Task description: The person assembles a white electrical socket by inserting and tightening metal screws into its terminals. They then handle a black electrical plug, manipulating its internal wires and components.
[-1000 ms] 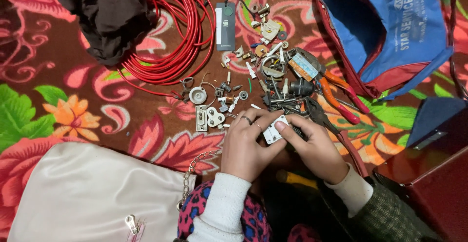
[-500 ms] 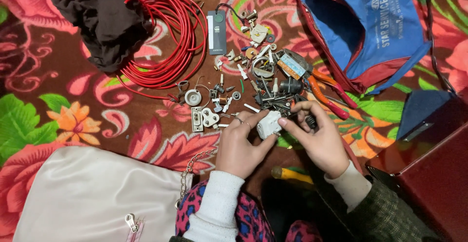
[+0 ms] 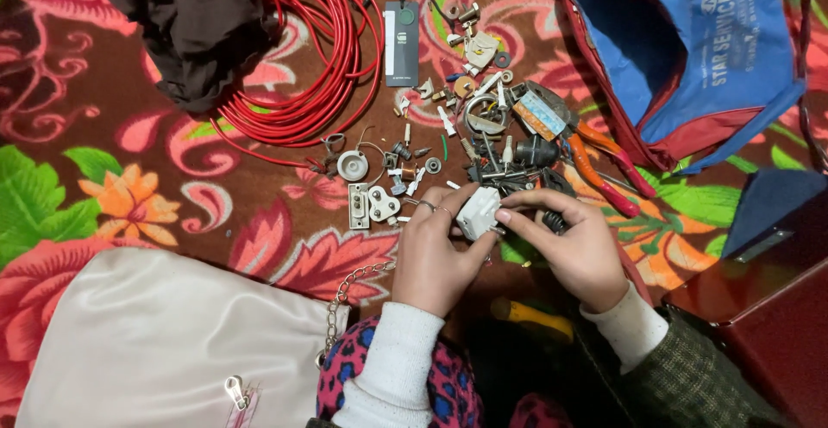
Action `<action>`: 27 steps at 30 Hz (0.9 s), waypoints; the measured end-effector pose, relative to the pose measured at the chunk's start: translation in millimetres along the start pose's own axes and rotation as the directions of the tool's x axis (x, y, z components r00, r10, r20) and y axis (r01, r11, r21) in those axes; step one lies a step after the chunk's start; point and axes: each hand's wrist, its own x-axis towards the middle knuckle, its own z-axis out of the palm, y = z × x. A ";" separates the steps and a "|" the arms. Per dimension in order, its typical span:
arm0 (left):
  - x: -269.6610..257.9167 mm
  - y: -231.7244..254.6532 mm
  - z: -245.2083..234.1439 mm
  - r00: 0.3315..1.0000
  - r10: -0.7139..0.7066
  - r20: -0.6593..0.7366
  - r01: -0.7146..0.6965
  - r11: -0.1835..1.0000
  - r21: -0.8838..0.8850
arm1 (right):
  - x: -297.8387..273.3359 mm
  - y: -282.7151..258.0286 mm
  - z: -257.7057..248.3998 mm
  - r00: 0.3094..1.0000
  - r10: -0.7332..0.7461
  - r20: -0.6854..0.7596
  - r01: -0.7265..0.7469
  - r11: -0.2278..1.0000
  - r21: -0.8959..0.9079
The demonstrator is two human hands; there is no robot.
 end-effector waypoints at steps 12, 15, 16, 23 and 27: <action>-6.4 1.6 -1.3 0.981 -0.061 0.183 0.021 0.977 0.214 | -14.4 -2.4 5.0 0.985 -0.171 -0.019 0.162 0.956 -0.245; -8.9 11.7 -5.7 0.975 -0.078 0.208 0.021 0.965 0.261 | -15.7 12.1 0.6 0.963 -0.268 -0.005 0.251 0.910 -0.331; -9.5 12.7 -5.8 0.975 -0.076 0.209 0.019 0.965 0.260 | -17.0 13.3 1.1 0.963 -0.269 -0.007 0.251 0.909 -0.331; -8.2 5.8 -4.7 0.972 -0.096 0.213 0.041 0.968 0.249 | -15.4 13.6 4.1 0.922 -0.387 0.035 0.377 0.869 -0.319; -7.5 1.5 -7.7 0.979 -0.137 0.152 0.093 0.959 0.269 | -12.1 8.6 2.2 0.914 -0.405 0.000 0.383 0.863 -0.331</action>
